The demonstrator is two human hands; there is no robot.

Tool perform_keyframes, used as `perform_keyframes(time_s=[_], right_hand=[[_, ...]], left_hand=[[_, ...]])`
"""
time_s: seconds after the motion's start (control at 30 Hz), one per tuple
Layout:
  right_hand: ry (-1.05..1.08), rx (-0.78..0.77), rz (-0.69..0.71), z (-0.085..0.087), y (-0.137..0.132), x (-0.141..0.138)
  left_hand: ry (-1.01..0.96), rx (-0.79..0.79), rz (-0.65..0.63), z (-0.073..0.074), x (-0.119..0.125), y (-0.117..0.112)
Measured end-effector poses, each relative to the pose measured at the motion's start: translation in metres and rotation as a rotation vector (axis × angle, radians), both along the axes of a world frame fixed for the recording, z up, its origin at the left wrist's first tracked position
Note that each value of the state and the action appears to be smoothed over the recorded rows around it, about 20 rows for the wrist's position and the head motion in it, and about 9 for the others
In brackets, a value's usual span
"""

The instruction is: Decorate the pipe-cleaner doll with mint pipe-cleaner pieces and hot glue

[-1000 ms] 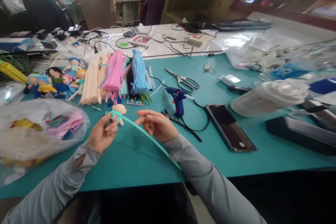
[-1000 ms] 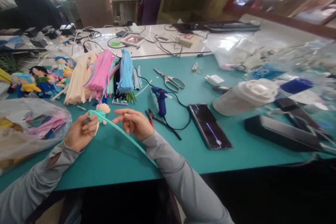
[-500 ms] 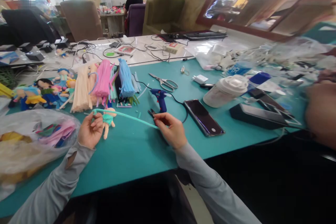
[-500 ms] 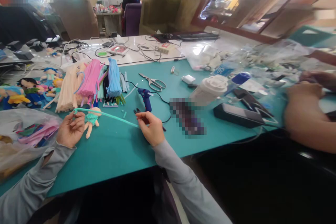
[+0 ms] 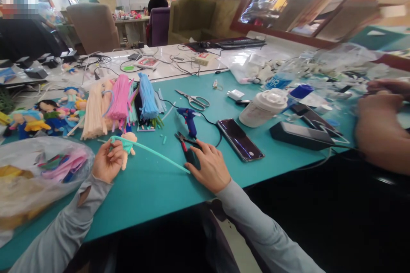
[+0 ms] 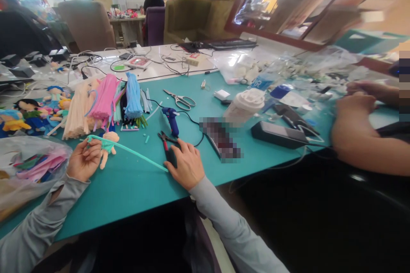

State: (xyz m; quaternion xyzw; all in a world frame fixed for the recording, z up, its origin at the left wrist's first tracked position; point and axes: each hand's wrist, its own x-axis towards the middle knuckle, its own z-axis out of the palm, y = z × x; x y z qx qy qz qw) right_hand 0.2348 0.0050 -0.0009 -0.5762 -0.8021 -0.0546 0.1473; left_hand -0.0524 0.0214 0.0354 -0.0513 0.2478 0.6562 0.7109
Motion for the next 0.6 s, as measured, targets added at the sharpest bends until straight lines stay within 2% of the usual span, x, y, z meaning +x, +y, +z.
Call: perform_keyframes(time_s=[0.2,0.37,0.6], right_hand=[[-0.055,0.063,0.022,-0.007,-0.004,-0.005],[0.0,0.136,0.04,-0.017,-0.012,-0.009],[0.098,0.074,0.094,-0.007,-0.019,-0.015]], left_hand=[[-0.018,0.012,0.0,0.001,-0.001,0.001],[-0.017,0.007,-0.008,0.0,-0.001,0.0],[0.027,0.0,-0.016,-0.002,0.0,-0.001]])
